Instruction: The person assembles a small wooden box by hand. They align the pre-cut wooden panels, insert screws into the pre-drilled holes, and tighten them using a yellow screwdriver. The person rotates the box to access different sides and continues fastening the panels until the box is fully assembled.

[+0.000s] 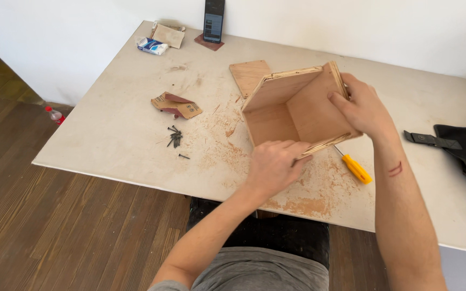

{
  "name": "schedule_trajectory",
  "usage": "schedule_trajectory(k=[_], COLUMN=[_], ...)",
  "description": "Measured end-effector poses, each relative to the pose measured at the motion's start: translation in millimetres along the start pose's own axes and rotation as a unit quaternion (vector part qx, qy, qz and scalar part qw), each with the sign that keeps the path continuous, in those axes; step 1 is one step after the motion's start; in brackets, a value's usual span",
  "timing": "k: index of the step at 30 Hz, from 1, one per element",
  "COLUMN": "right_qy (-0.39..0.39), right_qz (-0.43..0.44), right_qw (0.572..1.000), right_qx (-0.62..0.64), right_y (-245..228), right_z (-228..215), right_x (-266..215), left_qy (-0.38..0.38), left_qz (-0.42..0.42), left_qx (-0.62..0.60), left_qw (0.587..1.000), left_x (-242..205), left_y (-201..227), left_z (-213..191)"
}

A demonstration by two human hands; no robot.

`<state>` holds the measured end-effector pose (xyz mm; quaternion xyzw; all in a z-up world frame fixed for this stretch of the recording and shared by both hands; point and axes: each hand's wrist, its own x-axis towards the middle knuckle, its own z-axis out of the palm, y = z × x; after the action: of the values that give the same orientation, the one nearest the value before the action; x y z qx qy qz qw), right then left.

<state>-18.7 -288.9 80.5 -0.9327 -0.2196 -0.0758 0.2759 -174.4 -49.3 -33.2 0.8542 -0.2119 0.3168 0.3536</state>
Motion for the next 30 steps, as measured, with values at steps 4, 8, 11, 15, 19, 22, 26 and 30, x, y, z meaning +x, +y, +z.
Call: schedule_trajectory(k=[4,8,11,15,19,22,26,30], right_qy=[-0.034,-0.059,-0.069,-0.08,-0.09,-0.085,-0.087,-0.108], right_qz=[0.012,0.002,-0.007,-0.002,0.023,0.025,0.007,-0.013], right_qw=[0.996,0.993,0.991,0.988,0.98,0.973,0.978,0.978], right_qx=[-0.076,-0.101,-0.114,-0.13,-0.178,-0.212,-0.189,-0.177], right_y=[-30,-51,-48,-46,-31,-27,-15,-17], right_z=[10,22,29,23,28,32,35,28], right_x=[25,44,57,66,72,80,89,91], left_qy=[0.046,0.09,0.099,0.151,0.127,0.104,-0.014,-0.228], left_qz=[-0.012,-0.047,-0.057,-0.058,-0.052,-0.05,-0.096,-0.102], left_qx=[0.014,0.002,-0.028,-0.026,0.02,0.059,-0.012,-0.008], left_qw=[0.999,0.995,0.993,0.987,0.99,0.992,0.995,0.968], left_x=[4,12,18,29,32,32,35,27], left_y=[19,20,17,22,18,25,34,47], left_z=[17,27,46,69,117,124,109,66])
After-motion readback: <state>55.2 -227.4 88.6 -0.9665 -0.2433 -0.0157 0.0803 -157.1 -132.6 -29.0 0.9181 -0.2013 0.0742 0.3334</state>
